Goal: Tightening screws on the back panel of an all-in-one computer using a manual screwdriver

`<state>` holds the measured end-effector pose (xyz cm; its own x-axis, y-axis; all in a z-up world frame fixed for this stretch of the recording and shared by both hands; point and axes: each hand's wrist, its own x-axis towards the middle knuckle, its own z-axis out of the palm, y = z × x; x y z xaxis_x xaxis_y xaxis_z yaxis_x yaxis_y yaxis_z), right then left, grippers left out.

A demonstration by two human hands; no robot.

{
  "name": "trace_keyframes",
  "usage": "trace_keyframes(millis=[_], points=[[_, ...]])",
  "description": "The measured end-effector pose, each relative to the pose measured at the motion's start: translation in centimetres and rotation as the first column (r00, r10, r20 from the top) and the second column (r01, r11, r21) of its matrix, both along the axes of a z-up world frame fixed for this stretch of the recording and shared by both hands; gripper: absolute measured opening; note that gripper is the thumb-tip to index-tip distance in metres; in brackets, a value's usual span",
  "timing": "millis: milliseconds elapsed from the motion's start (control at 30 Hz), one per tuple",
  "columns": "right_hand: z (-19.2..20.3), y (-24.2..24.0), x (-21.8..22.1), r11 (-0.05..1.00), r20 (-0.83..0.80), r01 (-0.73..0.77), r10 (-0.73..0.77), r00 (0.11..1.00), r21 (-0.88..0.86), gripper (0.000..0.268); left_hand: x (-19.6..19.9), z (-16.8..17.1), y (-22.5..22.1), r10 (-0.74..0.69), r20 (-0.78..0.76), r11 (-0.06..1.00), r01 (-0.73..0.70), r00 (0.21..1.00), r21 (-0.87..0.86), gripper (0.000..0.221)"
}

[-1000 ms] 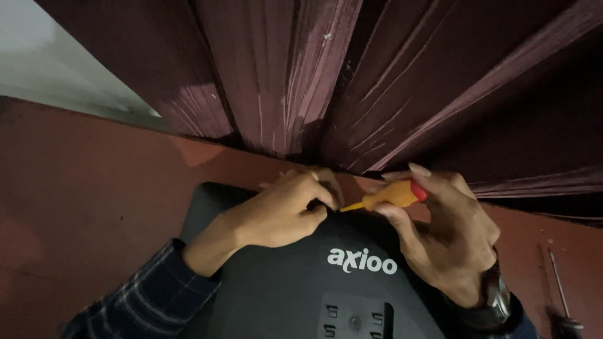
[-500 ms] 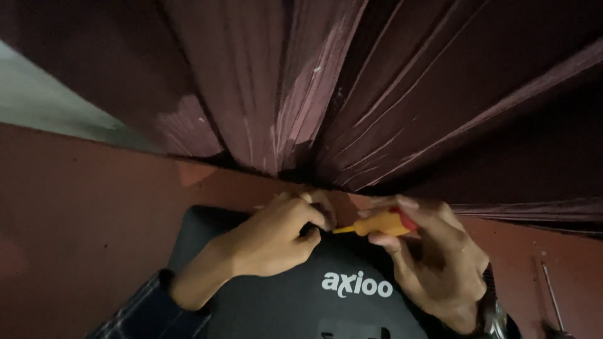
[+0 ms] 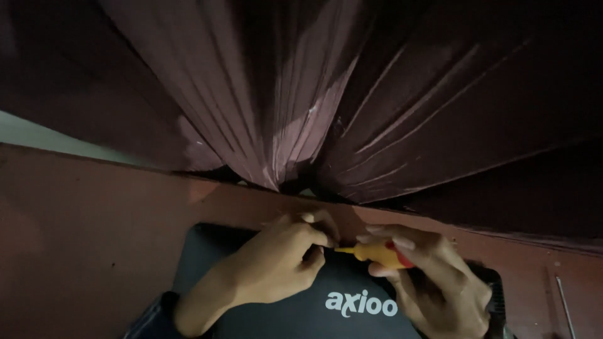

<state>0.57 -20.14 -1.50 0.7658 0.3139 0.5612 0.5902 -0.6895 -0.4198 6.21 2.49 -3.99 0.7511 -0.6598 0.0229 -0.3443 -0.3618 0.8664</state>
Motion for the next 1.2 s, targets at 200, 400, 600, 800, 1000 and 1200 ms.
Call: trace_keyframes(millis=[200,400,600,800,1000,1200], points=[[0.0,-0.4,0.3,0.98,-0.123,-0.143,0.16,0.979,0.137,0.042,0.2,0.3,0.0,-0.014,-0.047,0.999,0.016,0.999,0.052,0.022],[0.4,-0.5,1.0,0.97,-0.026,-0.236,0.238,0.971,0.056,0.047,0.1,0.2,-0.1,0.027,-0.1,0.991,-0.014,0.995,0.133,0.018],[-0.5,-1.4,0.6,0.988,-0.061,-0.149,0.146,0.987,-0.035,0.048,0.1,-1.0,-0.1,0.032,-0.033,0.995,-0.029,0.999,0.097,0.038],[1.2,-0.5,1.2,0.969,0.061,-0.236,0.241,0.969,-0.075,0.049,-0.1,0.3,-0.1,0.04,-0.045,0.995,-0.036,0.998,0.095,0.021],[0.4,-0.6,1.5,0.97,0.147,-0.229,0.238,0.96,-0.077,0.048,-0.1,-0.1,-0.1,0.053,0.068,0.999,-0.053,0.996,0.003,0.017],[1.5,-0.1,1.7,0.951,0.111,-0.296,0.304,0.946,-0.087,0.047,-0.1,0.1,-0.2,0.051,0.026,0.997,-0.052,0.998,0.048,0.018]])
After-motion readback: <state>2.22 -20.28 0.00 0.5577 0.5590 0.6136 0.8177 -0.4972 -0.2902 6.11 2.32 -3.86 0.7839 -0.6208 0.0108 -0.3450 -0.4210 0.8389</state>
